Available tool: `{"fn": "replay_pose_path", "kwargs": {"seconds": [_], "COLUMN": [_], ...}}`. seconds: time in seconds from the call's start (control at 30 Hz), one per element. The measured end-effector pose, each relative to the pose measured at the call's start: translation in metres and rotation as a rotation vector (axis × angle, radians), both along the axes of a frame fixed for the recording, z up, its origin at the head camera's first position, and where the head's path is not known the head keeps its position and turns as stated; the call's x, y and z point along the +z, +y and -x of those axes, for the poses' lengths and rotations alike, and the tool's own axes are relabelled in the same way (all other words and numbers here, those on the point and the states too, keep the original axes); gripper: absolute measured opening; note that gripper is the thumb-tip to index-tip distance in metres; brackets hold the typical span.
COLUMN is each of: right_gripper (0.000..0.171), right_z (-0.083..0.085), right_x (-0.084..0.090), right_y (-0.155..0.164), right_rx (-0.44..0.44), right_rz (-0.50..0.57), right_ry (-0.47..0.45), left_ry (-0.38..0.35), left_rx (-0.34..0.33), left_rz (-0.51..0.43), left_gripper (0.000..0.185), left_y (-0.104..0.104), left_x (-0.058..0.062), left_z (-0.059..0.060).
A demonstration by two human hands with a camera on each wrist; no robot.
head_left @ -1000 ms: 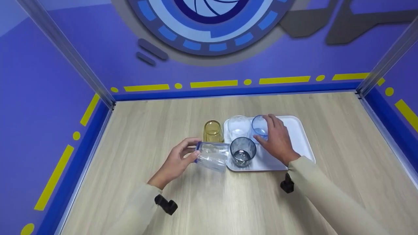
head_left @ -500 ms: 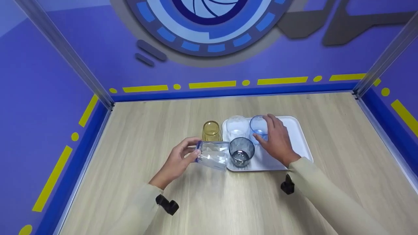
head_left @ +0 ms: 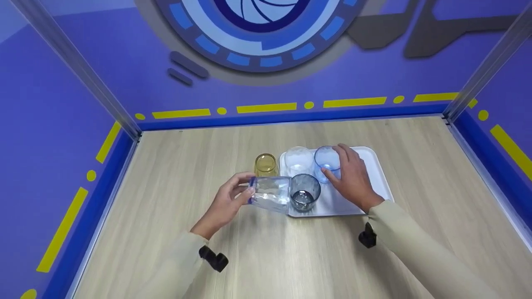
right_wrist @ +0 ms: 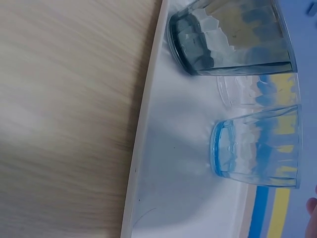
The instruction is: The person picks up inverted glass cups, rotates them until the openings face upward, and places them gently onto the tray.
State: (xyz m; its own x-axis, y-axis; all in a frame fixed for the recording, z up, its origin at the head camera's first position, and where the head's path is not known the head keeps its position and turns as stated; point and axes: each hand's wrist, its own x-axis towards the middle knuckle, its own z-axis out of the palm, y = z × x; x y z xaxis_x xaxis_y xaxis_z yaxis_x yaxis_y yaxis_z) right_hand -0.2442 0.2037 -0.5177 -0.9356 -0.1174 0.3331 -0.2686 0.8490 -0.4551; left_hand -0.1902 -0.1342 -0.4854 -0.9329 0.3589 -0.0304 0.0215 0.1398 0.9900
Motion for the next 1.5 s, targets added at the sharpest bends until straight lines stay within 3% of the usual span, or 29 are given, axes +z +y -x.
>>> {"fn": "replay_pose_path", "kwargs": {"seconds": [0.5, 0.9, 1.13, 1.5], "right_gripper": [0.068, 0.068, 0.065, 0.068], "right_z": [-0.011, -0.017, -0.022, -0.034], "right_x": [0.008, 0.010, 0.014, 0.023], "right_y": [-0.005, -0.005, -0.010, -0.020], "right_rx": [0.029, 0.059, 0.105, 0.128], "right_rz": [0.023, 0.033, 0.054, 0.028], "right_ry": [-0.012, 0.015, 0.047, 0.018], "left_ry": [-0.010, -0.018, -0.036, -0.041], "left_rx": [0.012, 0.024, 0.019, 0.042], "left_rz": [-0.041, -0.020, -0.090, -0.100], "left_gripper": [0.044, 0.040, 0.039, 0.037], "left_y": [0.007, 0.012, 0.015, 0.018], "left_x": [-0.001, -0.003, -0.003, -0.002], "left_z": [0.003, 0.004, 0.006, 0.007]}}
